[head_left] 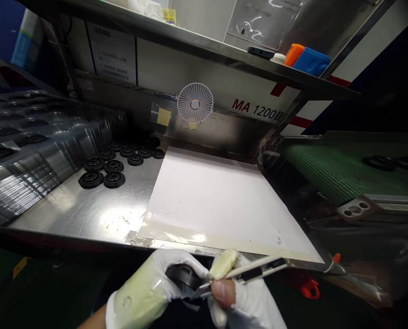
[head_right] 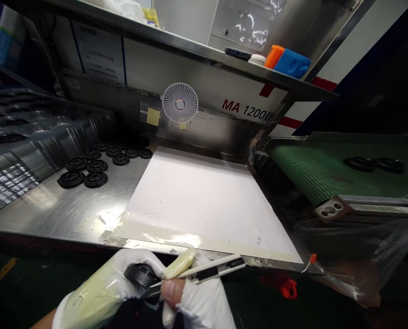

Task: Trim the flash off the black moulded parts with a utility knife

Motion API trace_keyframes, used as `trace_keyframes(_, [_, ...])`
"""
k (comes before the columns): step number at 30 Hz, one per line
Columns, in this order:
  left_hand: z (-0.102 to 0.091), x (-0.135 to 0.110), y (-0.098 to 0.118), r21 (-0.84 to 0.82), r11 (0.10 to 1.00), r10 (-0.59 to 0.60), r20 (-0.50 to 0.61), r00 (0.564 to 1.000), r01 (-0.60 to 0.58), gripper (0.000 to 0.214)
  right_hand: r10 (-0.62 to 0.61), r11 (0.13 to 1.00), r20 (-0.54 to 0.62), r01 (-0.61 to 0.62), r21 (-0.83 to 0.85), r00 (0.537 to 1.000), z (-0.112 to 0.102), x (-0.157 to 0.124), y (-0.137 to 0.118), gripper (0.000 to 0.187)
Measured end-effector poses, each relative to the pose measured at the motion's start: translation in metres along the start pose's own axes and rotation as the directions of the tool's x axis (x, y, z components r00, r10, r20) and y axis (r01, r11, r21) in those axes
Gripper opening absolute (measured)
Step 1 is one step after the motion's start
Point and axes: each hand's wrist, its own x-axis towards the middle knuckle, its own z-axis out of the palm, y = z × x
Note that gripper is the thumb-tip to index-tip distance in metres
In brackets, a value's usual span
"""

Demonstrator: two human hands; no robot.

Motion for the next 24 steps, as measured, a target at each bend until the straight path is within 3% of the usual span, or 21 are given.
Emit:
trace_keyframes(5, [-0.006, 0.000, -0.003, 0.061, 0.984, -0.172, 0.074, 0.982, 0.167, 0.022, 0.056, 0.998, 0.115, -0.052, -0.041, 0.992, 0.001, 0.009, -0.016, 0.023])
trace_keyframes(11, [-0.005, -0.004, -0.004, 0.087, 0.979, -0.195, 0.118, 0.974, 0.186, 0.031, 0.095, 0.994, 0.216, -0.080, -0.078, 0.972, -0.001, 0.014, -0.014, 0.024])
trace_keyframes(14, [-0.006, -0.003, -0.006, 0.086, 0.979, -0.196, 0.150, 0.969, 0.185, 0.031, 0.083, 0.995, 0.223, -0.067, -0.078, 0.971, -0.001, 0.013, -0.012, 0.022])
trace_keyframes(19, [-0.009, 0.001, -0.010, 0.235, 0.964, -0.157, 0.135, 0.978, 0.122, 0.016, 0.108, 0.989, 0.197, -0.086, -0.118, 0.974, -0.003, 0.008, -0.016, 0.022])
trace_keyframes(24, [-0.013, -0.003, -0.009, 0.022, 0.977, -0.211, 0.053, 0.976, 0.211, 0.024, 0.230, 0.941, 0.131, -0.186, -0.282, 0.964, -0.017, -0.005, -0.026, 0.021])
